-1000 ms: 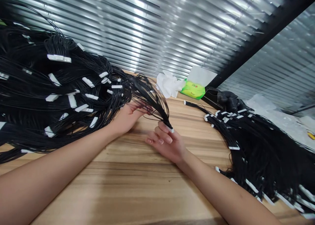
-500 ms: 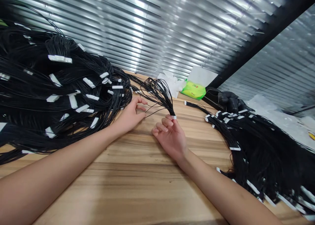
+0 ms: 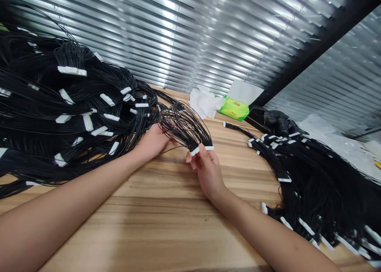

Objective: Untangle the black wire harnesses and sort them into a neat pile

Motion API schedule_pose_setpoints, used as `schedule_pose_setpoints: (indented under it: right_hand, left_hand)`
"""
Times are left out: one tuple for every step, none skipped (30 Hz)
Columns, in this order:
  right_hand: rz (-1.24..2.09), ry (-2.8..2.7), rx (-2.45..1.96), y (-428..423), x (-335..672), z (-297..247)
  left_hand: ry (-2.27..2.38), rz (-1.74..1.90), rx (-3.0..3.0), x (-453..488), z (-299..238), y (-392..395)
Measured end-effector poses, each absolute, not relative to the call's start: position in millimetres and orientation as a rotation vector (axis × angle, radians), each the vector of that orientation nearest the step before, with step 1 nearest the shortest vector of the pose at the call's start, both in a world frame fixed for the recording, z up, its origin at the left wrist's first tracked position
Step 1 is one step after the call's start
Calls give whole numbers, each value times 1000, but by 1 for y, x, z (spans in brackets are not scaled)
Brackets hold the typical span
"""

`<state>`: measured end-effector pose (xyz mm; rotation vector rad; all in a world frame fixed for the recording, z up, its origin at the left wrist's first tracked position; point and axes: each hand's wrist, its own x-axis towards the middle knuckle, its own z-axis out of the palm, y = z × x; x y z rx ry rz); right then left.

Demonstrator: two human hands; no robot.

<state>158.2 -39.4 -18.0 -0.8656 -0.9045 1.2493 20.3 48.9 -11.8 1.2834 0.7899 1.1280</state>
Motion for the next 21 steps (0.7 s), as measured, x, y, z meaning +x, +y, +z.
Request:
schedule_pose_setpoints:
  right_hand:
    - [1237,-923,-874,-40,158,-19]
    - [1228,-934,-878,-41,158,-19]
    - [1220,-938,-880,-41,159,-19]
    - [1211,-934,-881,-42,159,-19]
    - [1199,-922,-884,-42,159,-19]
    - [1183,-903,-888,-42,159,-19]
    - [1163,-878,-892,-42,159,-19]
    - [1142,-852,-897,-41,159,-18]
    - [1126,-827,-902,-41,158,-18]
    - [1118,-811,-906,-41,158,-17]
    - [1121,-805,-909,-41,158,-17]
    - [1132,-810,-909,-41,157,-16]
    - [1150,-825,-910,-41,157,-16]
    - [1170,-848,-911,-42,156,-15]
    - [1189,-874,-913,-43,156,-15]
    - [1203,-901,-915,-43,155,-14]
    - [1212,-923,-917,-44,155,-14]
    - [1216,-941,-917,-45,155,-14]
    - [1218,-954,-916,-45,155,-15]
    - [1219,-963,-914,-45,155,-15]
    - [1222,-972,-912,-45,155,-16]
  left_hand:
    - [820,1137,1322,20,-11,49]
    - [851,1164,1351,20,-10,48]
    - [876,1201,1365,19,-9,49]
    - [895,1237,1362,19,-9,49]
    - [907,1261,1346,19,-9,49]
    - [915,1268,1324,18,-9,49]
    - [921,1260,1306,18,-10,49]
    - [928,1233,1299,18,-12,49]
    - [931,1191,1306,17,-13,49]
    - [931,1152,1323,17,-15,48]
    - [926,1119,1345,17,-16,48]
    - [920,1096,1370,17,-17,48]
    - [914,1088,1402,17,-17,48]
    - [905,1098,1440,18,-16,47]
    - [893,1123,1481,18,-15,47]
    - [877,1157,1524,18,-13,47]
    - [856,1198,1563,19,-11,46]
    - [827,1240,1593,19,-9,45]
    - [792,1273,1614,20,-7,43]
    - [753,1290,1634,20,-5,41]
    - [717,1289,1659,20,-4,39]
